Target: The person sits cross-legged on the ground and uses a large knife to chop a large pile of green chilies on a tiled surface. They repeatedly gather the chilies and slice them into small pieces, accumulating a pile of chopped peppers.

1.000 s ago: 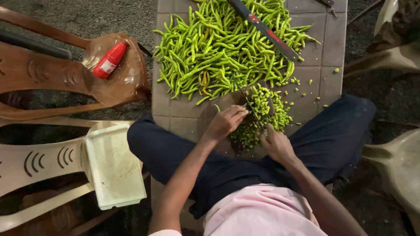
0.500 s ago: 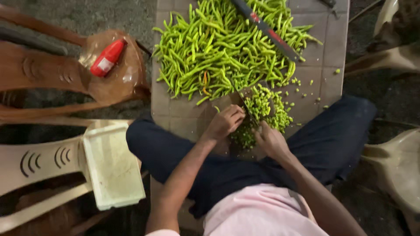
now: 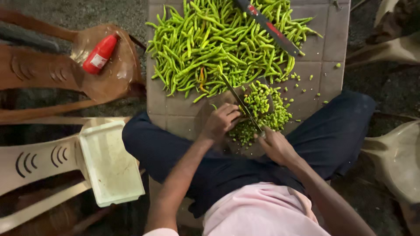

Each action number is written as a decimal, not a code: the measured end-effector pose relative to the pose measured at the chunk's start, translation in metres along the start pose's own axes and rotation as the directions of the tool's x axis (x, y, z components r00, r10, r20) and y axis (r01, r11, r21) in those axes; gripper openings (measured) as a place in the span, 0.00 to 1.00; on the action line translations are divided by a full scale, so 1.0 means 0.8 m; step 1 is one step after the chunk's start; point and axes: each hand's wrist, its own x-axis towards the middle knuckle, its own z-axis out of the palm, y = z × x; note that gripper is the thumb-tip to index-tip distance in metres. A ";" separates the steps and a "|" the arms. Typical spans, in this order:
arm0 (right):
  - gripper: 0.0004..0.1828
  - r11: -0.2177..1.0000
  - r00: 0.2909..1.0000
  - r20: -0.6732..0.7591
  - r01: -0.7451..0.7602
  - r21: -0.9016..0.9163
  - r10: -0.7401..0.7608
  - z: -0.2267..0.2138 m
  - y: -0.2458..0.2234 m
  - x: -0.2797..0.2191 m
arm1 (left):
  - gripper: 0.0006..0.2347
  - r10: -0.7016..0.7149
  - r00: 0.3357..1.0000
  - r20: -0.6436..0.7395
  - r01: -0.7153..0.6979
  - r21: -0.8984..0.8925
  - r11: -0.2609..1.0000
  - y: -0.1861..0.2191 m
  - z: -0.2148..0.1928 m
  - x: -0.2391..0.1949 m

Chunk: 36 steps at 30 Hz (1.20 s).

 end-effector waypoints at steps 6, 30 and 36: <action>0.18 0.776 0.715 -0.324 0.500 -0.384 -0.620 0.076 0.027 0.046 | 0.07 -0.023 1.000 -0.010 0.023 -0.018 1.000 0.004 -0.007 0.006; 0.22 0.996 0.971 -0.239 0.005 -0.091 -0.027 0.057 0.018 0.041 | 0.11 0.041 0.993 -0.112 -0.022 0.167 0.986 0.038 0.003 -0.006; 0.20 0.996 0.967 -0.249 0.041 -0.083 -0.061 0.038 0.026 0.032 | 0.10 -0.037 0.993 -0.114 0.040 0.020 0.999 0.031 -0.006 0.027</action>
